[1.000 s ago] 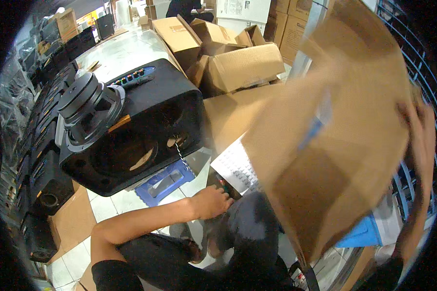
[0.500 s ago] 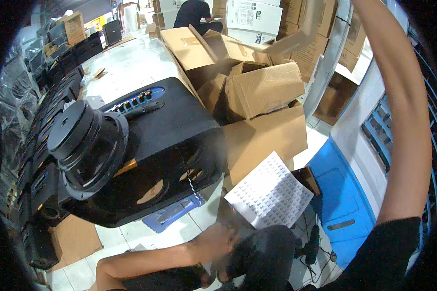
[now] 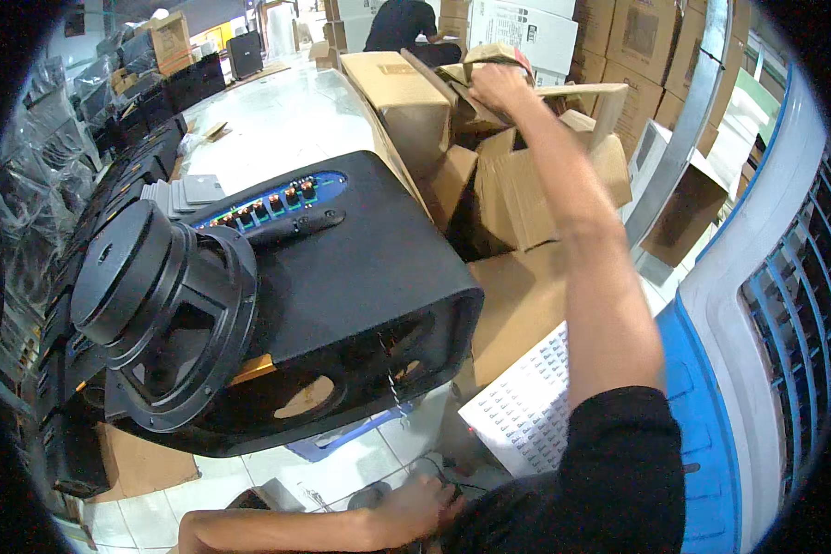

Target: The person unpacks a speaker component from a cardboard box and places it on a speaker. They then connect wires to the speaker terminals and use a soldering iron to solder the connections. The person also handles a small circular component and attaches it to the speaker.

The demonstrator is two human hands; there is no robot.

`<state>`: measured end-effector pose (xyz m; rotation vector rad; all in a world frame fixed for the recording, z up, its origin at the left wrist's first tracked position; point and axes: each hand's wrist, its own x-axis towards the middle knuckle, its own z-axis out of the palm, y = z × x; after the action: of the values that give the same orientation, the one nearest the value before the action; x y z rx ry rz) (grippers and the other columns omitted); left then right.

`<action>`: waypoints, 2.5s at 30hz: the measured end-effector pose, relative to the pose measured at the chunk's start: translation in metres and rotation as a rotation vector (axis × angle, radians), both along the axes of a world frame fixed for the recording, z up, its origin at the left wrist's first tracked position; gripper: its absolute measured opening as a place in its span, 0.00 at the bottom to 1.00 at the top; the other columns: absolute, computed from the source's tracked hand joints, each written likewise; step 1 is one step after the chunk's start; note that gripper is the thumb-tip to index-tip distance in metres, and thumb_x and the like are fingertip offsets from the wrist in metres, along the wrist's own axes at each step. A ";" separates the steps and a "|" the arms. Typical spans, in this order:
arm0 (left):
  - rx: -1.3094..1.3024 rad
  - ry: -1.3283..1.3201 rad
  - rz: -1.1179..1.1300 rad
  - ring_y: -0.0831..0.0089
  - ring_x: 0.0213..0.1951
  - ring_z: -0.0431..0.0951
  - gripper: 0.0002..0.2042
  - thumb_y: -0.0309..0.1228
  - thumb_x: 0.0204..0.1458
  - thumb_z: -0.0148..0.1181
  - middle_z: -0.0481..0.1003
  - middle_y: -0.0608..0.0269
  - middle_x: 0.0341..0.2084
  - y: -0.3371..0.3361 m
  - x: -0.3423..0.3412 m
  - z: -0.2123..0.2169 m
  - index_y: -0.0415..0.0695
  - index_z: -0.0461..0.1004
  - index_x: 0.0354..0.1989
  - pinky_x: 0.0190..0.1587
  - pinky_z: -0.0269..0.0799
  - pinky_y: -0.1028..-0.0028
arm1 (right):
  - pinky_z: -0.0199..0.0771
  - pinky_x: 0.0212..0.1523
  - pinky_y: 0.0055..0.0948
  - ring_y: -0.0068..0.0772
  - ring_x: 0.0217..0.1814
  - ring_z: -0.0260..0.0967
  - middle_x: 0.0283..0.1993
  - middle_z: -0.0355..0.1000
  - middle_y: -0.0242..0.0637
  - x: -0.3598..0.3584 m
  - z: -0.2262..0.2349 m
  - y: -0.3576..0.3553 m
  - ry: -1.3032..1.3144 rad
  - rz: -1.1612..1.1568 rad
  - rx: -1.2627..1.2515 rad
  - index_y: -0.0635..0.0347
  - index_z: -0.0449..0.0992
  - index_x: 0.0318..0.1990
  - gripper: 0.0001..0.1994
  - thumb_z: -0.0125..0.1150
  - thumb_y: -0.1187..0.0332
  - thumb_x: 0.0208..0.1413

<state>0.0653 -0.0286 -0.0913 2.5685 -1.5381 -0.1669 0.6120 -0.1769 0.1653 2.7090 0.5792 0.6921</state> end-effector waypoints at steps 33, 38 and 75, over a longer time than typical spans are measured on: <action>0.250 0.057 0.066 0.52 0.58 0.73 0.29 0.34 0.53 0.63 0.72 0.45 0.58 -0.003 -0.012 0.064 0.35 0.67 0.63 0.61 0.68 0.56 | 0.74 0.56 0.45 0.35 0.48 0.78 0.43 0.80 0.37 -0.416 -0.069 -0.103 -0.245 0.913 0.131 0.55 0.81 0.39 0.11 0.71 0.68 0.46; -0.015 0.199 0.136 0.52 0.51 0.77 0.20 0.34 0.55 0.64 0.78 0.48 0.48 0.007 -0.014 0.092 0.34 0.75 0.52 0.58 0.71 0.59 | 0.73 0.51 0.39 0.37 0.42 0.78 0.38 0.81 0.40 -0.553 -0.124 -0.143 0.167 0.478 0.727 0.63 0.83 0.38 0.05 0.67 0.73 0.55; -1.494 0.572 0.699 0.57 0.40 0.84 0.15 0.35 0.59 0.59 0.82 0.45 0.33 0.111 -0.219 0.075 0.32 0.82 0.33 0.48 0.77 0.62 | 0.72 0.48 0.30 0.29 0.39 0.75 0.39 0.82 0.43 -0.635 -0.232 -0.119 0.711 -0.019 1.445 0.70 0.83 0.45 0.15 0.52 0.67 0.68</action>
<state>-0.1541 0.0819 -0.0163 1.4090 -0.1856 0.2339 -0.0231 -0.2957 -0.0670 4.3545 0.1137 -0.0218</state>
